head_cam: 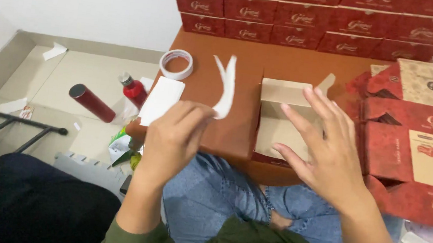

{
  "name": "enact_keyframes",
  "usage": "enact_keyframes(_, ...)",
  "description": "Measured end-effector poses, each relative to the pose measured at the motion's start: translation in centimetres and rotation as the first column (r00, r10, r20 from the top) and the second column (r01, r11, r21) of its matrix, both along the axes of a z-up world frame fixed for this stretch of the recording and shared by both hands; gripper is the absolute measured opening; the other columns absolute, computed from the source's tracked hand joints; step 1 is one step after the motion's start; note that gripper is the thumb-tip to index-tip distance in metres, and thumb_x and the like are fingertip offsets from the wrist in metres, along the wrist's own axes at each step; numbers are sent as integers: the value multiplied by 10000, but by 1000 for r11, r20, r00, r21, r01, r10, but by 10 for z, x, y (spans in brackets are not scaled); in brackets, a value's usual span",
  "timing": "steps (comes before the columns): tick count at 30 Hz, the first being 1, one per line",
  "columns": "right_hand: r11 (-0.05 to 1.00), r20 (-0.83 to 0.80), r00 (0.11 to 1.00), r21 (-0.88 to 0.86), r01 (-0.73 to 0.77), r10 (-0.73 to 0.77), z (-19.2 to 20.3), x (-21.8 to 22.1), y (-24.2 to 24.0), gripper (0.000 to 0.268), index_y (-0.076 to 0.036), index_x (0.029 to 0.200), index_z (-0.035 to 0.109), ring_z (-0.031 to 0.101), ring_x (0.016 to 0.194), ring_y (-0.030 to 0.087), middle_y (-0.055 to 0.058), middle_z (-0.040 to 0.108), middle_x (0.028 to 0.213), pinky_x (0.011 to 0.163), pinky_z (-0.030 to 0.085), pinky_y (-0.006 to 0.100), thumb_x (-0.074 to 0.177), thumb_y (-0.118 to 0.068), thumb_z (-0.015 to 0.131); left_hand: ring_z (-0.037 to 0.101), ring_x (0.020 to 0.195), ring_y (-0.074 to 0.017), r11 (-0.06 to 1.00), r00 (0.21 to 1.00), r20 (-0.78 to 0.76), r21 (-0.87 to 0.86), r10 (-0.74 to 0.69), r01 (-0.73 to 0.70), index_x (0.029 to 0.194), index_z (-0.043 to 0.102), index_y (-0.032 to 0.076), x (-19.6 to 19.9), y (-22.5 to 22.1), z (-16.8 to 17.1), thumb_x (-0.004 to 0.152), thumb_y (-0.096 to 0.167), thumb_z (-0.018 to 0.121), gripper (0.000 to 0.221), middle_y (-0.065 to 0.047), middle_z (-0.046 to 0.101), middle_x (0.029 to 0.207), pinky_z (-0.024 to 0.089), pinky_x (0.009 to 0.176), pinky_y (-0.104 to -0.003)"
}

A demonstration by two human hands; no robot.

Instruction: Assembling small cardboard boxes by folding pre-scored templates and inserting white paper liners.

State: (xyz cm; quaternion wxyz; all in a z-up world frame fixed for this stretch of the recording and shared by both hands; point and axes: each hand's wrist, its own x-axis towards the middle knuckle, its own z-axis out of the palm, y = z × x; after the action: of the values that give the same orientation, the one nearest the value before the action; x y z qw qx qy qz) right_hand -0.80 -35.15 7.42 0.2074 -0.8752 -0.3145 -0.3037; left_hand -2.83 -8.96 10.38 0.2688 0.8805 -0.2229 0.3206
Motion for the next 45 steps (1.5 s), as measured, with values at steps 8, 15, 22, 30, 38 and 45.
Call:
enact_keyframes(8,984,-287,943,93,-149,170,21,39,-33,115,-115,969,712,635,1068,262,35,687,1037,1054,364,517,855,-125,720,600,636,-135,911,955,-99,-342,-278,230,1011,687,61,44,-37,-6,894,12,663,130,-42,673,821,477,515,-241)
enact_keyframes(15,963,-502,831,-18,269,-242,-9,44,-46,503,-269,1343,511,723,708,386,120,671,697,685,552,478,893,-142,694,710,856,-398,993,905,-411,-3,-111,120,1257,411,202,77,-66,-37,949,128,570,355,-135,715,908,546,739,-535)
enact_keyframes(22,750,130,943,-578,323,-307,-104,96,-34,135,-248,796,702,737,630,160,-66,676,686,606,570,280,877,-155,646,672,740,-251,848,997,68,527,31,-63,805,769,193,129,-119,-120,756,27,703,186,-64,725,696,394,752,-393)
enact_keyframes(30,768,9,957,-595,237,-288,-147,126,-21,229,-105,571,707,716,544,278,125,651,526,463,559,369,741,48,703,629,958,-241,599,954,-242,795,174,93,890,798,127,142,-137,-133,868,13,629,205,-50,779,870,165,1034,-534)
enact_keyframes(38,648,137,905,-656,387,-402,-123,103,-10,117,-80,780,767,618,748,255,128,679,820,718,379,414,815,-88,655,598,1087,-235,540,921,-266,838,286,74,987,792,139,129,-142,-123,931,46,587,232,-23,784,979,86,1106,-519)
enact_keyframes(45,783,229,948,-538,313,-222,-117,112,-28,131,-107,661,736,571,735,269,96,662,721,809,330,448,783,-140,702,590,948,-216,592,958,-171,806,228,3,882,797,124,131,-133,-128,890,58,623,185,-39,764,881,153,1057,-520)
